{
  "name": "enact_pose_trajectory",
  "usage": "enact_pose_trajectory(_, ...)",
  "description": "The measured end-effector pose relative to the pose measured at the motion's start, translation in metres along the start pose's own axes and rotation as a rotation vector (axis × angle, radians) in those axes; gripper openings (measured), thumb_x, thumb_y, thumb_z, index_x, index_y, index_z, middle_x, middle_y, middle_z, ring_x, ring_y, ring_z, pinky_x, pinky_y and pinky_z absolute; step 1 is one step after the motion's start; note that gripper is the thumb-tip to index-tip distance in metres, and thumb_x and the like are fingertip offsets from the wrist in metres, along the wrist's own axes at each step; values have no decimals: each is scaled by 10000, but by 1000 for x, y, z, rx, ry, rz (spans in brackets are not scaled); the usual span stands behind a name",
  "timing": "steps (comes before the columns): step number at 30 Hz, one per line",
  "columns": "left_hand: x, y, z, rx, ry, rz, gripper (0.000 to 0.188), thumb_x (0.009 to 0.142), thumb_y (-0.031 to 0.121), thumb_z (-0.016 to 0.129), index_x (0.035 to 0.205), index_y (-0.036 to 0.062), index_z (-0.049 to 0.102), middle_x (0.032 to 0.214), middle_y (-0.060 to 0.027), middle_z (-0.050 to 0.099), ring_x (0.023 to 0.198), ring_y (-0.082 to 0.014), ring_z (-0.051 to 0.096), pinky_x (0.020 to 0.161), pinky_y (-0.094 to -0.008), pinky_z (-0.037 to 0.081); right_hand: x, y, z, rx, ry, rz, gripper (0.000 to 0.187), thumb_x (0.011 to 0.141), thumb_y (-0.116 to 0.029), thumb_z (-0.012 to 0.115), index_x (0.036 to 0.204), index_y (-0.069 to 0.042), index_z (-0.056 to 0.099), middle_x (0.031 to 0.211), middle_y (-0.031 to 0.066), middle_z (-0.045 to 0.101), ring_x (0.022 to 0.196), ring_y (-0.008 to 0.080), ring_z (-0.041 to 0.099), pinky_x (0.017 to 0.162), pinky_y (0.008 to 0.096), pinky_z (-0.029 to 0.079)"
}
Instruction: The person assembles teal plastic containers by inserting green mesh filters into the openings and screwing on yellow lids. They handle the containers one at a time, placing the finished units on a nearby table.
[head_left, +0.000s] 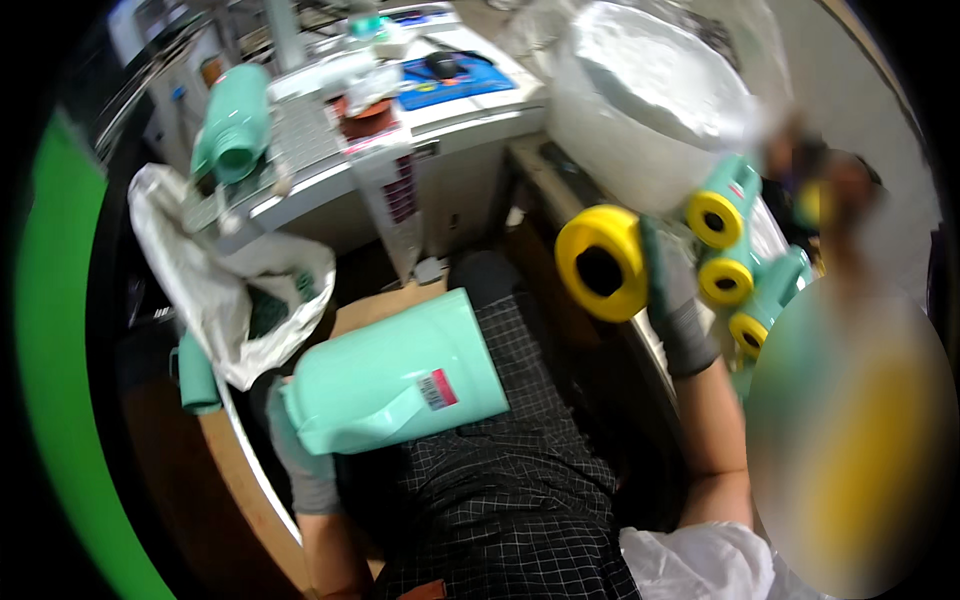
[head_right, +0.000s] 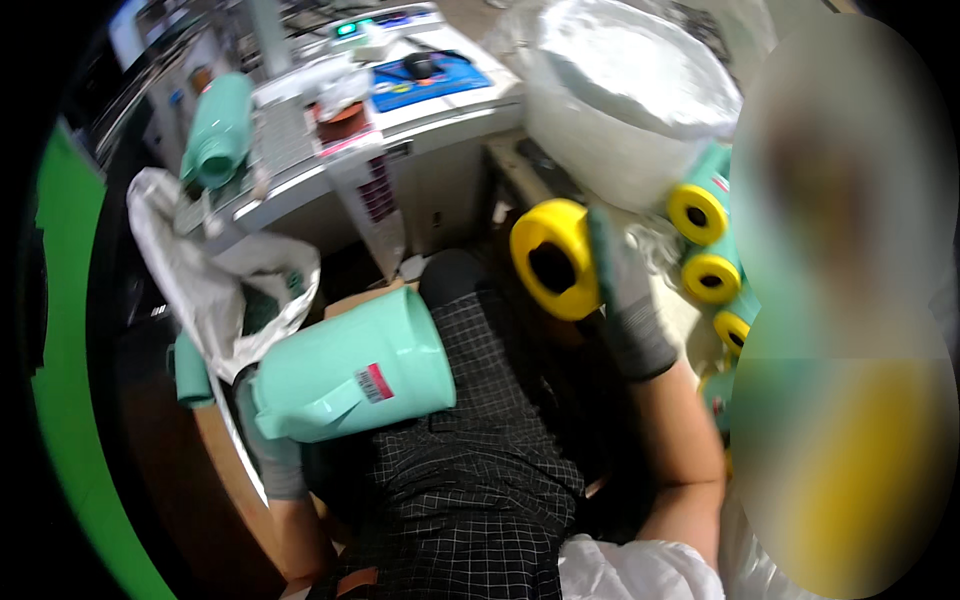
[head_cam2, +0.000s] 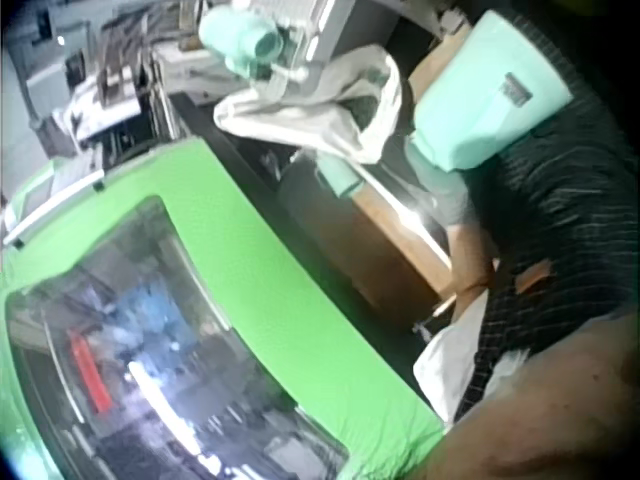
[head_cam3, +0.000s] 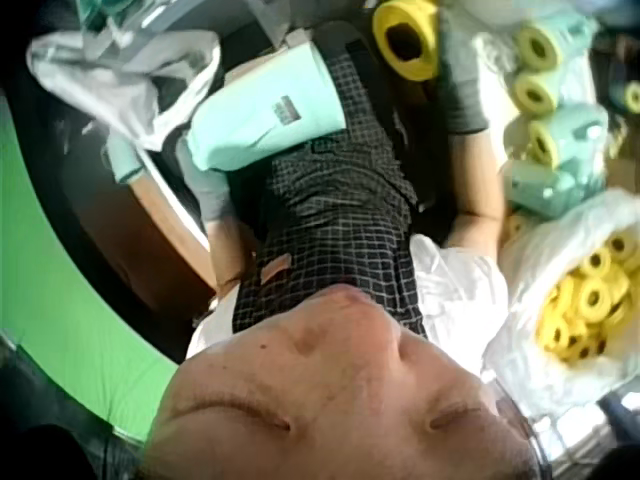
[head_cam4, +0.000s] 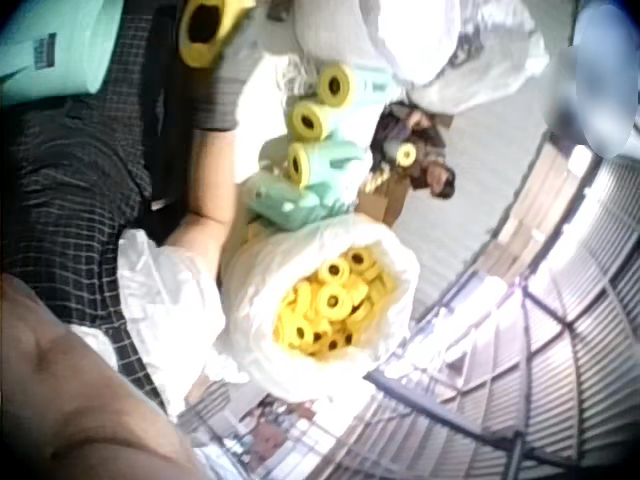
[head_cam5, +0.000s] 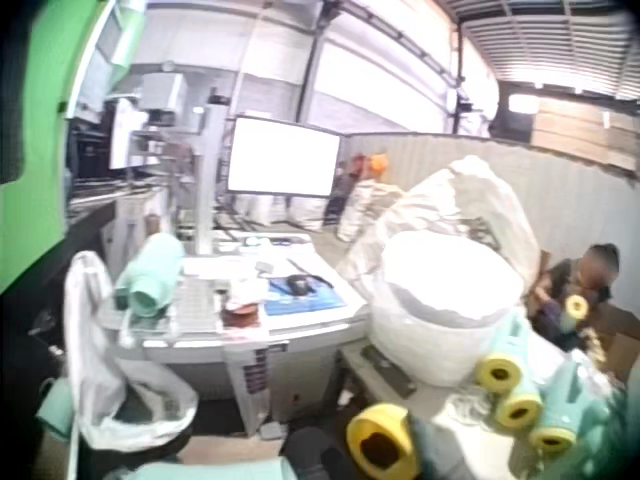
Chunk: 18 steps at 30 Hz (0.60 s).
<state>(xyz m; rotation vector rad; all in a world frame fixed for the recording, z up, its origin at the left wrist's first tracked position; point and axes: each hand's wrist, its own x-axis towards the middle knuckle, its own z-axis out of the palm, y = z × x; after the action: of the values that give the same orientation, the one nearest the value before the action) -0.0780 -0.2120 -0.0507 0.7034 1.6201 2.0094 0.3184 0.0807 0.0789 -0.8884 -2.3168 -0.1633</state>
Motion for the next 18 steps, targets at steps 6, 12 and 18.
enact_pose_trajectory(6,-48,-48,4,-769,178,-494,398,1099,393,457,1228,62,637,1173,-57,685,1064,-201,647,983,-349,517,17,-142,56,932,36,325,503,916,-182,708,1345,63,613,1066,141,592,941,205,576,860,317,481)
enact_pose_trajectory(12,-65,-55,12,-849,91,-632,569,1078,486,449,1420,50,575,1355,-126,651,1203,-287,640,1023,-421,548,-18,-141,53,891,-59,1,581,889,-232,721,1397,30,612,1151,159,585,990,248,583,877,343,508)
enact_pose_trajectory(18,-71,-46,23,-586,102,-502,523,1085,484,461,1335,48,603,1292,-92,663,1139,-232,642,982,-380,546,-37,-138,50,898,-65,57,564,911,-238,653,1389,57,608,1123,158,602,974,233,575,846,329,499)
